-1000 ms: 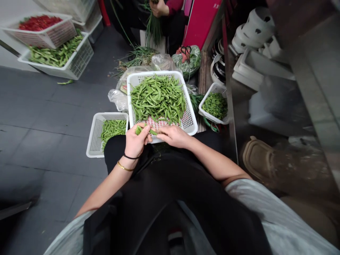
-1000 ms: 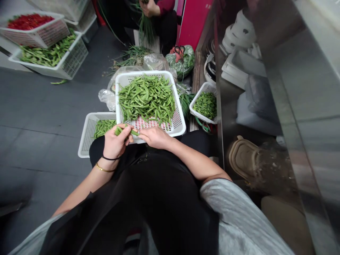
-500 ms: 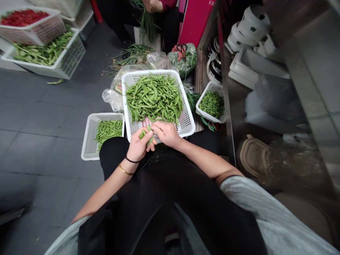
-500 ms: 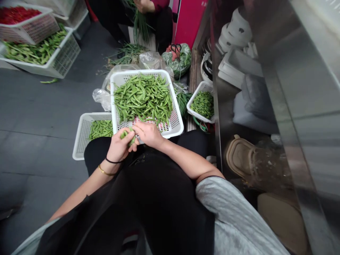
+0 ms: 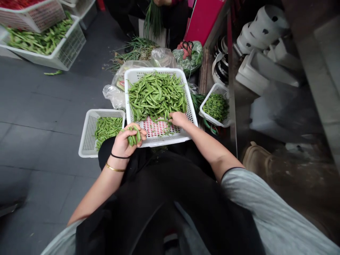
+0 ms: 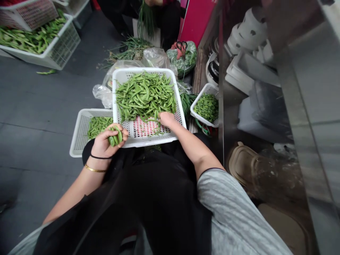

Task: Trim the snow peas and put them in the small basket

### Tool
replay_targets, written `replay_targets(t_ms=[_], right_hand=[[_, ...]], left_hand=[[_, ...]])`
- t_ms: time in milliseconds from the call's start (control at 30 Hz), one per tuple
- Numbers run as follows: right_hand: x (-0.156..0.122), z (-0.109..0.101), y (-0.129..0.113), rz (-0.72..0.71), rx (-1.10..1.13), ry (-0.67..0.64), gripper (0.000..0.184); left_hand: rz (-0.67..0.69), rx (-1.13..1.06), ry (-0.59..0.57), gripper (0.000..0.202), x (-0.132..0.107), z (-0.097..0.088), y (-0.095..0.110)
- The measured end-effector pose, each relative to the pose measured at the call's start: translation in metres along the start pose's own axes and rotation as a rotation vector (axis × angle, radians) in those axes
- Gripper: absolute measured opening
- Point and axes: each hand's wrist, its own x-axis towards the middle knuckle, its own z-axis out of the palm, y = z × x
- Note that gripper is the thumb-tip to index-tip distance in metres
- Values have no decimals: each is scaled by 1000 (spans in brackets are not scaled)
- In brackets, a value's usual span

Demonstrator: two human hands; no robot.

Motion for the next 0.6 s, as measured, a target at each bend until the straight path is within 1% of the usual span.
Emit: replay_targets(t_ms=[67, 133, 167, 233, 267, 300, 333, 400, 433, 467, 500, 533, 567, 600], right_hand=[[1, -6, 6, -5, 4, 20, 16], [-9, -15, 9, -6, 103, 127, 16], [-17, -19, 8, -7, 225, 197, 16], [-40, -23, -1, -23, 611, 297, 17], [-54, -22, -9, -35, 838, 304, 21], [-68, -18, -19, -59, 1049, 264, 26], [-81, -13, -30, -81, 1209, 214, 31], [-105, -2, -51, -86, 1422, 107, 38], [-114, 2, -60, -94, 1469, 8, 41], [-121, 4, -65, -126, 1464, -91, 41], [-125, 3, -68, -168, 1419, -161, 41], [-127, -1, -69, -212, 1351, -192, 38], [-128, -7, -69, -249, 1280, -175, 35], [-127, -15, -67, -282, 1211, -123, 31]], left_hand=[[-36, -47, -49, 16, -2, 3, -2], [-79, -69, -89, 23, -5, 6, -7], [-107, -61, -98, 27, -5, 9, -11], [-157, 1, -81, 28, -6, 17, -20], [-161, 42, -54, 28, -5, 21, -26], [-140, 77, -17, 31, -4, 26, -31], [-93, 102, 26, 36, -4, 31, -35], [45, 121, 103, 38, -4, 37, -40], [106, 124, 124, 35, -4, 38, -40], [138, 128, 123, 32, -6, 38, -38], [137, 138, 93, 30, -8, 37, -36], [108, 152, 38, 29, -11, 36, -33], [62, 167, -33, 29, -14, 34, -31], [10, 183, -113, 30, -17, 32, -28]])
